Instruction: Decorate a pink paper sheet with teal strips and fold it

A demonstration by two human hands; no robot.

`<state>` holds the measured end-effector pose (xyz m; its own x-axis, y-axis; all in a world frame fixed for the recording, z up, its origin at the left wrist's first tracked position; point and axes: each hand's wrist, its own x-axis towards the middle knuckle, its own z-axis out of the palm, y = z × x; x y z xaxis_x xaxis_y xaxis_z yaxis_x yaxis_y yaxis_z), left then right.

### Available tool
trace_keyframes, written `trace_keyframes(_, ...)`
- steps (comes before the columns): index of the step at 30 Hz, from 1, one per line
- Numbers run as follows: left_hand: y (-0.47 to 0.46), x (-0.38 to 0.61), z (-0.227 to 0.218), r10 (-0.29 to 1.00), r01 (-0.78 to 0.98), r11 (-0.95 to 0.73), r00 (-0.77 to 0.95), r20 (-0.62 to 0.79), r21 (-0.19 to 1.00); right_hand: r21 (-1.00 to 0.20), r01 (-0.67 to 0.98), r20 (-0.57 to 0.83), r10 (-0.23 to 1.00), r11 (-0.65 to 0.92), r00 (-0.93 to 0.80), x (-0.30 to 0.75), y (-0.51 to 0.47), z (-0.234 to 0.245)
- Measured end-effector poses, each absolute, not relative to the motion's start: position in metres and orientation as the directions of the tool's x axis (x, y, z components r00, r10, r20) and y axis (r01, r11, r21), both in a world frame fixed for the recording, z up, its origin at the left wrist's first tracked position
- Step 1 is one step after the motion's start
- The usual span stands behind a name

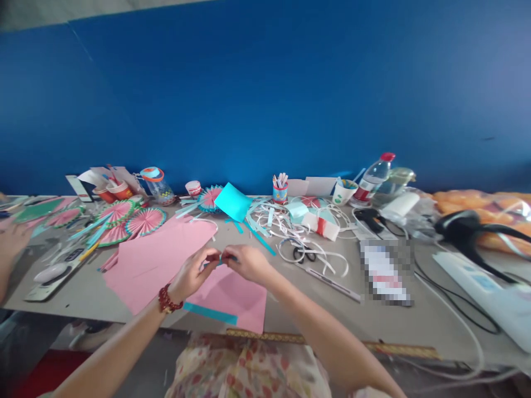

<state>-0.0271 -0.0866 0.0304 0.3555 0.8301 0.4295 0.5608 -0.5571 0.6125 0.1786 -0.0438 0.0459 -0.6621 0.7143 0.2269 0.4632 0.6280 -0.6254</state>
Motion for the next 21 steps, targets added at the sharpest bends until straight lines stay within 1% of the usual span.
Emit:
trace_keyframes(2,-0.081,-0.022,0.030,0.850,0.542,-0.527,0.320,0.419,0.655,-0.654,0.463,0.228,0.739,0.599,-0.634,0.202,-0.038,0.050)
trace_keyframes(3,-0.078,-0.020,0.028,0.848,0.539,-0.530,0.342,0.405,0.655,-0.678,0.475,0.222,0.772,0.561,-0.595,0.216,-0.036,0.050)
trace_keyframes(4,-0.077,-0.019,0.025,0.830,0.539,-0.555,0.403,0.385,0.634,-0.716,0.485,0.196,0.811,0.503,-0.552,0.230,-0.035,0.049)
trace_keyframes(5,-0.076,-0.019,0.022,0.790,0.536,-0.604,0.499,0.357,0.590,-0.765,0.478,0.156,0.844,0.432,-0.513,0.244,-0.035,0.045)
trace_keyframes(7,-0.076,-0.020,0.014,0.647,0.492,-0.733,0.716,0.260,0.470,-0.860,0.431,0.059,0.893,0.272,-0.447,0.268,-0.039,0.035)
trace_keyframes(8,-0.077,-0.020,0.010,0.579,0.465,-0.781,0.789,0.204,0.417,-0.896,0.399,0.011,0.906,0.197,-0.423,0.277,-0.041,0.029)
trace_keyframes(9,-0.078,-0.020,0.007,0.536,0.451,-0.810,0.829,0.159,0.375,-0.922,0.365,-0.032,0.912,0.131,-0.408,0.284,-0.044,0.023)
trace_keyframes(10,-0.080,-0.020,0.004,0.518,0.453,-0.822,0.846,0.125,0.345,-0.939,0.336,-0.069,0.913,0.076,-0.401,0.289,-0.045,0.018)
trace_keyframes(12,-0.082,-0.017,0.001,0.531,0.481,-0.821,0.841,0.102,0.307,-0.956,0.293,-0.125,0.908,-0.002,-0.400,0.292,-0.046,0.010)
trace_keyframes(14,-0.083,-0.011,0.000,0.551,0.505,-0.816,0.827,0.115,0.281,-0.961,0.271,-0.156,0.906,-0.048,-0.393,0.288,-0.043,0.006)
trace_keyframes(16,-0.081,-0.006,0.000,0.551,0.513,-0.823,0.826,0.120,0.245,-0.962,0.266,-0.162,0.912,-0.061,-0.376,0.280,-0.037,0.006)
trace_keyframes(19,-0.075,0.000,0.001,0.521,0.499,-0.848,0.846,0.114,0.180,-0.955,0.295,-0.154,0.915,-0.040,-0.373,0.266,-0.029,0.005)
trace_keyframes(21,-0.071,0.001,-0.001,0.515,0.493,-0.852,0.849,0.118,0.173,-0.943,0.332,-0.141,0.912,-0.006,-0.385,0.259,-0.026,0.003)
